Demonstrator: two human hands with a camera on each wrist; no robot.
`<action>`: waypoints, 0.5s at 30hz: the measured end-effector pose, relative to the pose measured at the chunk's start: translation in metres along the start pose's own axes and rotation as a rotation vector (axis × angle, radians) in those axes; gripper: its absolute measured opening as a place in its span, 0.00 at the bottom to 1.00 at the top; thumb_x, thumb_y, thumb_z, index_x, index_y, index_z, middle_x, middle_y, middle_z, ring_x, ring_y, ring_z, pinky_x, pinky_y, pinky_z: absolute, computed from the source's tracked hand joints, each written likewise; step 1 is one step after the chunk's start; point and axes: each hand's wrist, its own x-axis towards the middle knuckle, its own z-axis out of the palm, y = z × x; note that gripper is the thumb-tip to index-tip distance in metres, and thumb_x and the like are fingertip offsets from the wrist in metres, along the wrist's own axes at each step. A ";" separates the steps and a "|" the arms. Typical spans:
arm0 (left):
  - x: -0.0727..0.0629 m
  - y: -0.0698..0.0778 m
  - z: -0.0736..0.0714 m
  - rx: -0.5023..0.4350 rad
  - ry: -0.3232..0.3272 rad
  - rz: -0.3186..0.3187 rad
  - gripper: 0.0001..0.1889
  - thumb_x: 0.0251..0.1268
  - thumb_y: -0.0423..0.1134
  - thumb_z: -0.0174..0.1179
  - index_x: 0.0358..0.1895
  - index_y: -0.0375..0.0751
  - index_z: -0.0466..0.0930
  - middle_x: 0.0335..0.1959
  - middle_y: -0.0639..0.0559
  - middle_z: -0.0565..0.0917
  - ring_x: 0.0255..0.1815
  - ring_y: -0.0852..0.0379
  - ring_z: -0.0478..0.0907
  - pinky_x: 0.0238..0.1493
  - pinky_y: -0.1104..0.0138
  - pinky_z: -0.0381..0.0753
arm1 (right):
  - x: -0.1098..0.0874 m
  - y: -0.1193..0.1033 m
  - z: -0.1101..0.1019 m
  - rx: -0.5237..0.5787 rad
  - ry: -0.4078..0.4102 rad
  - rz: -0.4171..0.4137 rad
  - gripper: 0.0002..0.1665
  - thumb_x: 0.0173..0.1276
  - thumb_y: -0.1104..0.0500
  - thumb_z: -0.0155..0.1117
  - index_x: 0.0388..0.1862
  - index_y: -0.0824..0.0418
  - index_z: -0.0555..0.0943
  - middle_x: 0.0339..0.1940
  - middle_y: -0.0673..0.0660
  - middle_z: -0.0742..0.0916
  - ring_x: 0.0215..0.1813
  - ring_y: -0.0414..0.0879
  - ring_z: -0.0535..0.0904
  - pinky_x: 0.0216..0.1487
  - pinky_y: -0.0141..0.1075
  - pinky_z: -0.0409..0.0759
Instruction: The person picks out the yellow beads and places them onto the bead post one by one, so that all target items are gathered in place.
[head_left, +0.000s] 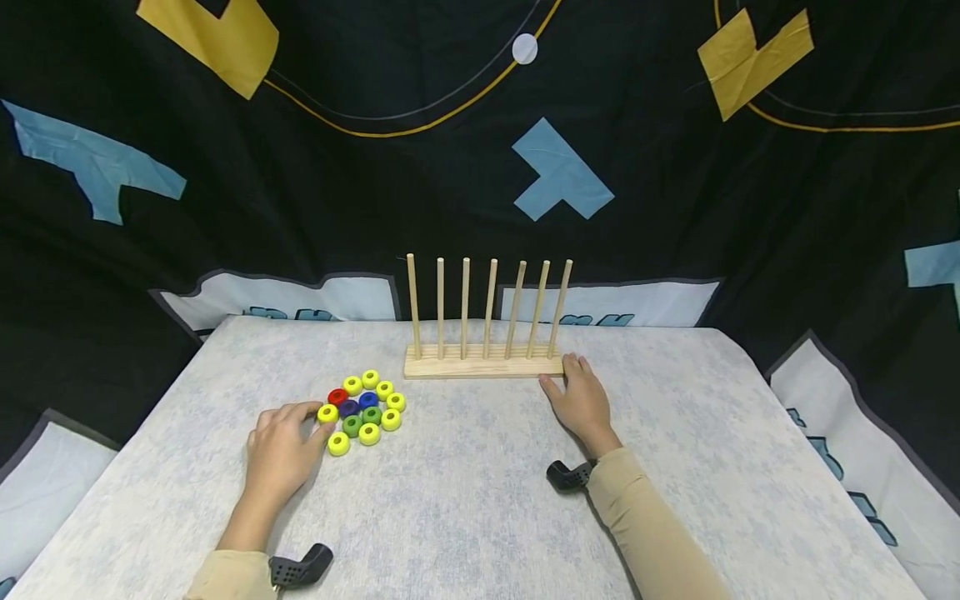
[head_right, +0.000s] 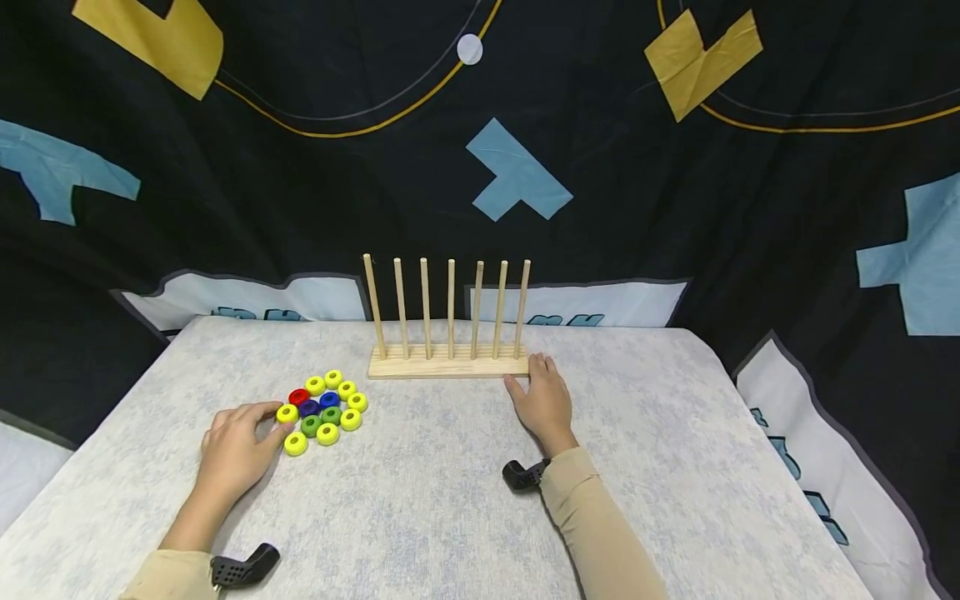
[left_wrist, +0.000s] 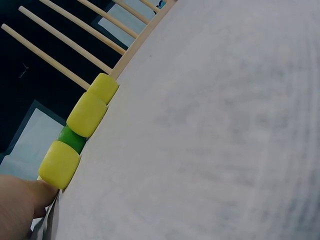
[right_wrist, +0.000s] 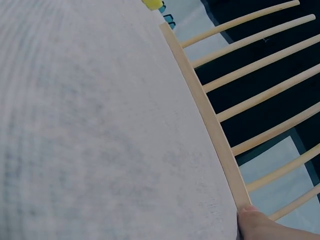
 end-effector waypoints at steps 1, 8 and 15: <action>0.000 0.000 0.000 0.000 0.002 0.001 0.23 0.67 0.43 0.63 0.62 0.37 0.77 0.62 0.34 0.78 0.61 0.34 0.67 0.56 0.41 0.64 | 0.000 0.000 0.000 -0.003 -0.002 0.002 0.45 0.75 0.38 0.52 0.78 0.65 0.59 0.78 0.65 0.65 0.80 0.60 0.56 0.77 0.57 0.61; 0.000 0.001 0.001 0.001 0.003 0.001 0.23 0.68 0.43 0.62 0.62 0.37 0.76 0.61 0.34 0.78 0.60 0.35 0.67 0.56 0.41 0.64 | -0.001 0.000 -0.001 -0.027 -0.011 -0.010 0.43 0.76 0.38 0.49 0.78 0.65 0.59 0.79 0.64 0.64 0.81 0.60 0.56 0.78 0.56 0.60; 0.000 0.002 -0.005 -0.044 0.038 -0.029 0.22 0.67 0.45 0.63 0.59 0.35 0.78 0.54 0.35 0.83 0.55 0.37 0.69 0.55 0.44 0.64 | 0.000 0.001 0.001 -0.049 -0.005 -0.020 0.42 0.77 0.38 0.48 0.77 0.65 0.60 0.78 0.65 0.65 0.80 0.60 0.56 0.78 0.56 0.60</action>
